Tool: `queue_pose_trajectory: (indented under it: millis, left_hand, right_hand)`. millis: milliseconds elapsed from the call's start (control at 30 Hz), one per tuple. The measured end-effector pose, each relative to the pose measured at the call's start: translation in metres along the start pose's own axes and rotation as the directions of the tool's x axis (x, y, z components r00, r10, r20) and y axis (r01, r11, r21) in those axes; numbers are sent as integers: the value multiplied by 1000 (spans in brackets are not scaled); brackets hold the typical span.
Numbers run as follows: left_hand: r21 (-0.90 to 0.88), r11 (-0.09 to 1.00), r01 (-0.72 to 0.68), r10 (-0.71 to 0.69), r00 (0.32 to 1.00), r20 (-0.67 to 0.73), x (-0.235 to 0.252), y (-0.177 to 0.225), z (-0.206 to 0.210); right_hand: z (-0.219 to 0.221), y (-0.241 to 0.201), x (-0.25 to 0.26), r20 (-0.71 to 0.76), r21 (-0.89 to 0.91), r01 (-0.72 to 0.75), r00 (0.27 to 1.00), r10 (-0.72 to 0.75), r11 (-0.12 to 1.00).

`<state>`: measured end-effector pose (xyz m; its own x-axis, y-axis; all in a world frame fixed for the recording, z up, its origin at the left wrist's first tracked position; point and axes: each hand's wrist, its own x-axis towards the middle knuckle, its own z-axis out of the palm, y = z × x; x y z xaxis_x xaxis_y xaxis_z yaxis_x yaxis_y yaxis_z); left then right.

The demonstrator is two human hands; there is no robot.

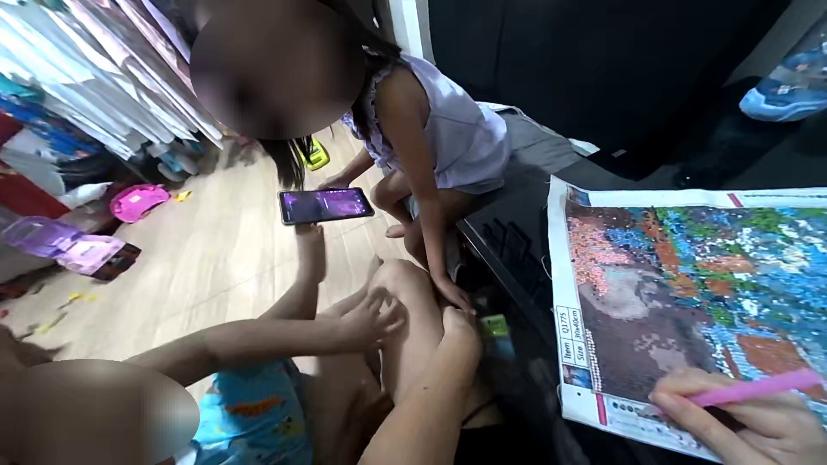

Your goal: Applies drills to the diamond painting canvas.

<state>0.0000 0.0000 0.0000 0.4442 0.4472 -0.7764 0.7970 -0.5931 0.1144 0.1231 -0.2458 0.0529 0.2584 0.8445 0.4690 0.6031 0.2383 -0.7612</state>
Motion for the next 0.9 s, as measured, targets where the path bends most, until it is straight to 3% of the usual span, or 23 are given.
queue_pose_trajectory:
  millis: [67,133,167,200,233,267,300,400,467,600,667,733,767,833,900]
  left_hand:
    - [316,946,-66,99,991,-88,-8,-4,3]
    - [375,913,-160,256,941,-221,-25,-23,-7]
    - [324,915,-241,354,865,-357,-32,-39,-11]
    - [297,901,-317,432,725,-536,-36,-57,-15]
    - [311,895,-319,444,581,-682,-38,-73,-21]
    - [311,917,-252,398,502,-768,-38,-86,-27]
    - [271,944,-187,329,498,-802,-38,-97,-29]
    - [226,971,-77,222,639,-736,-34,-110,-20]
    - [209,969,-132,240,712,-660,-36,-102,-12]
    - [75,917,-392,324,620,-715,-36,-79,10]
    - [-103,812,-575,281,540,-794,-41,-65,20]
    - [-370,640,-673,183,602,-777,-57,-45,27]
    - [-507,533,-677,157,668,-727,-66,-36,30]
    - [-717,308,-626,183,778,-601,-85,-21,35]
    - [-798,169,-579,251,808,-533,-97,-11,44]
  right_hand:
    - [-3,1,-1,1,7,2,1000,-2,1000]
    - [-7,3,-1,8,15,-17,1000,17,1000]
    - [-7,4,-3,11,33,-36,999,36,999]
    - [-8,5,-3,12,60,-49,999,49,997]
    - [-8,6,-3,7,87,-54,999,53,995]
    - [-9,7,-4,2,107,-57,998,57,993]
    - [-9,7,-4,-2,115,-58,998,59,992]
    - [-9,5,-3,-14,129,-72,997,74,989]
    - [-4,1,-1,-52,126,-70,996,77,990]
    - [7,6,0,-184,65,24,983,-12,998]
    - [7,6,1,-190,52,26,982,-16,998]
    - [7,5,0,-191,40,14,981,-6,999]
    - [7,5,-1,-191,36,8,982,-1,999]
    - [8,5,0,-189,38,13,982,-6,999]
    - [9,4,0,-184,35,18,983,-12,999]
